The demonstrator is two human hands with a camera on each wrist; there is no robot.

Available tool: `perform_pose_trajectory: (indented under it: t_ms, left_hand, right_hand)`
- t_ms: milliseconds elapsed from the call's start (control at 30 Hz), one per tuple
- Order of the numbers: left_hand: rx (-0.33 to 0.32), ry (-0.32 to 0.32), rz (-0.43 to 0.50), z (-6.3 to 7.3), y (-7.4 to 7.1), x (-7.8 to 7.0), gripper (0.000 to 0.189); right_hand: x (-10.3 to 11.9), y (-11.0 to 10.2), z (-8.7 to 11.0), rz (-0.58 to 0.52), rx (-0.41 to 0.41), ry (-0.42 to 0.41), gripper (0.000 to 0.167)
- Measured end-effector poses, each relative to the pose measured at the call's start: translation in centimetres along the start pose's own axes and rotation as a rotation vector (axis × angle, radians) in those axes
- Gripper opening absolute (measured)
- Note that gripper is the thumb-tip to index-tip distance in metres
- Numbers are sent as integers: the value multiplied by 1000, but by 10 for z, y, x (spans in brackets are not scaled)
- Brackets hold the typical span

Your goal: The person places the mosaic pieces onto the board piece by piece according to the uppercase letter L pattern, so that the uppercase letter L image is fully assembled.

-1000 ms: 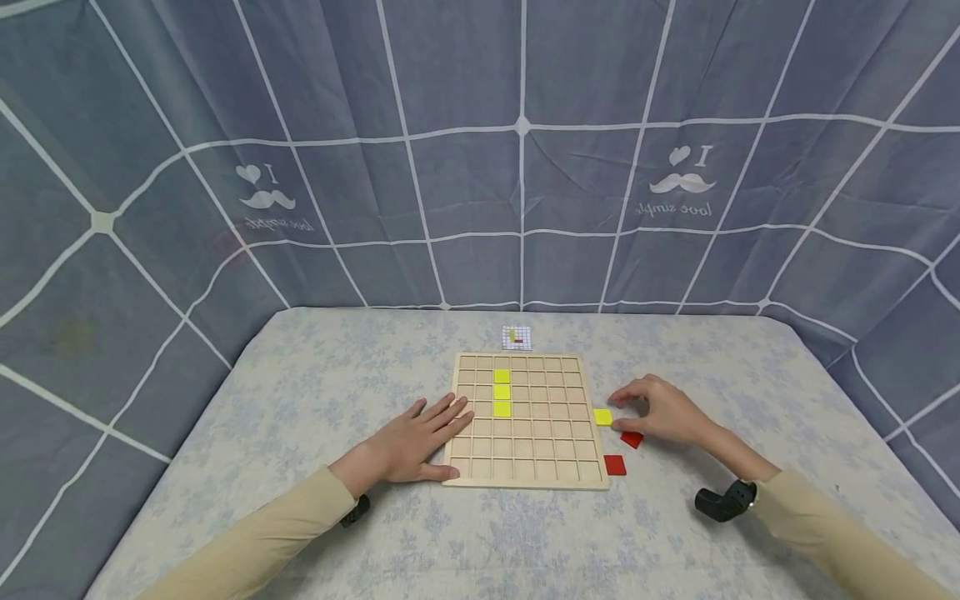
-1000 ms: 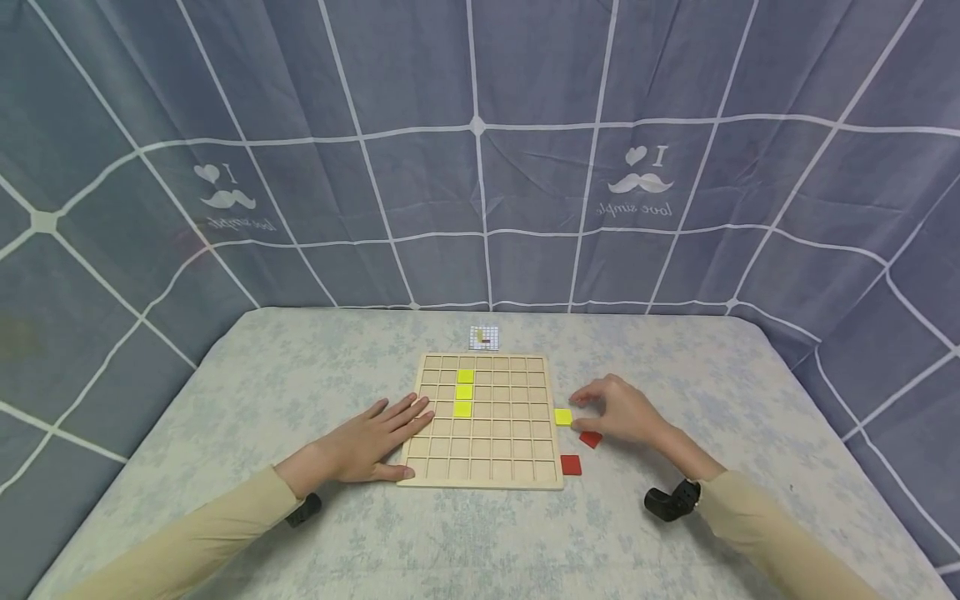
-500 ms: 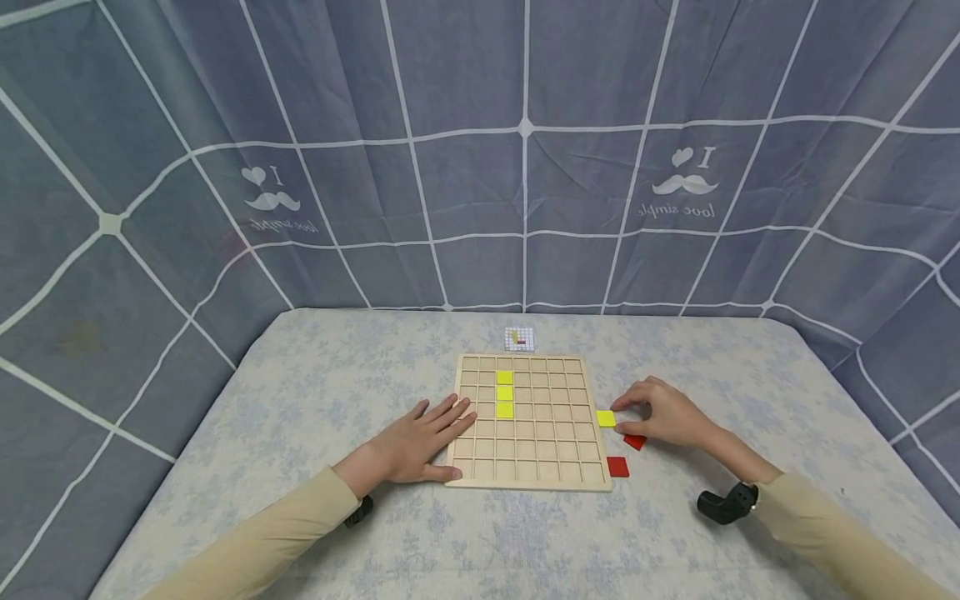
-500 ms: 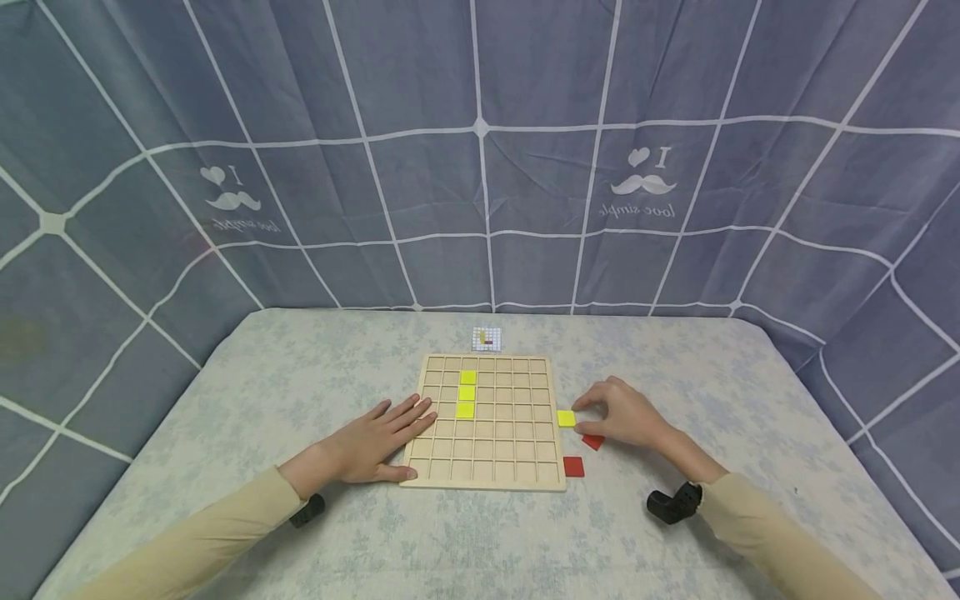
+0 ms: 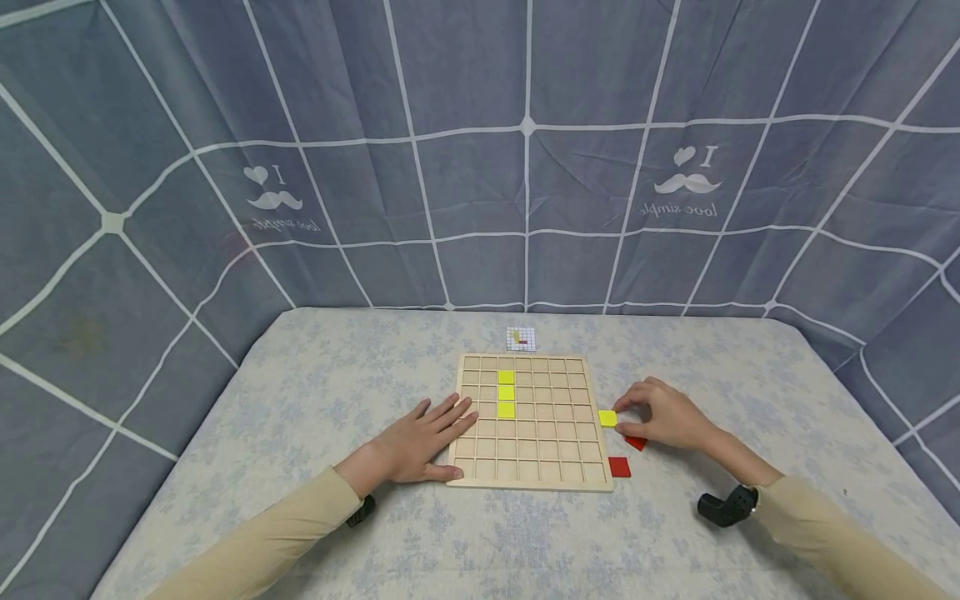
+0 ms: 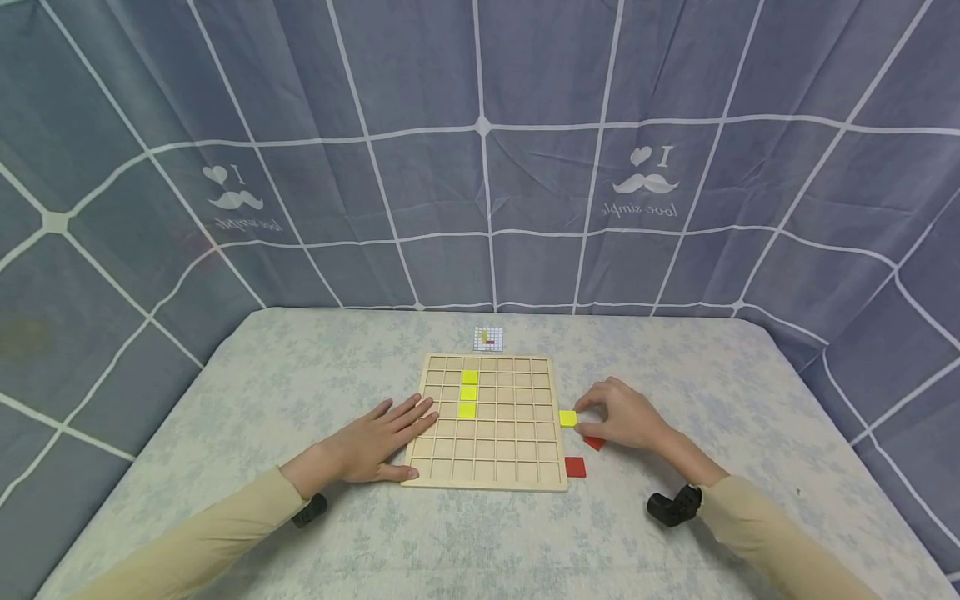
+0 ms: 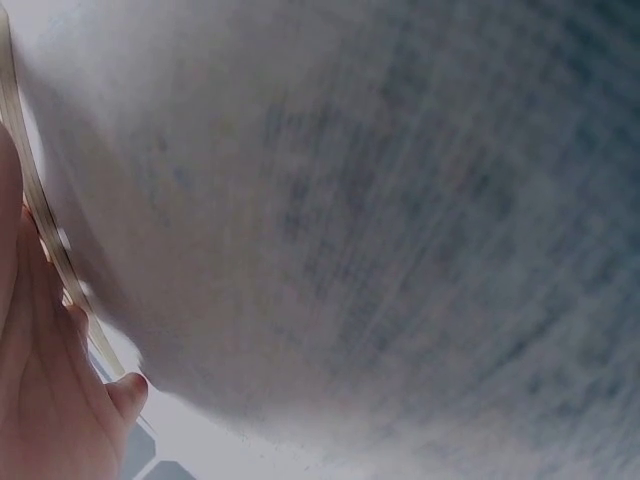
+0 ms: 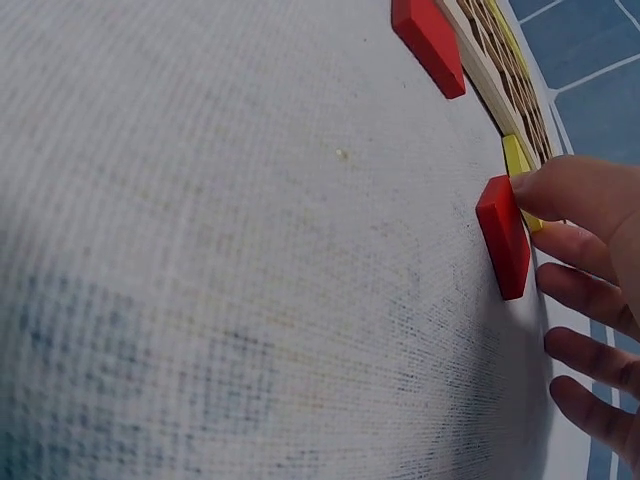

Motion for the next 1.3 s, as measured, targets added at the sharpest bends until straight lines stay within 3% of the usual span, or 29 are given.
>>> perform_pose_trajectory:
  t_ms: [800,1300]
  left_hand:
    - [-12,18,5,1,-4,-3,81]
    - [-31,37,-30,1,-4,-3,80]
  right_hand:
    - [-2,-17,-4,1,-71,31,18]
    - [28,-5,-27,-35,-116,-20,22]
Point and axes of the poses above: each hand's wrist, its own z-axis away from the middle knuckle, its own y-axis out of the palm, x = y × z, the point moved 9 cm from there along -z, towards the middle knuckle, and after that the axes turned 1 degree about z, right-handed, at the moved point
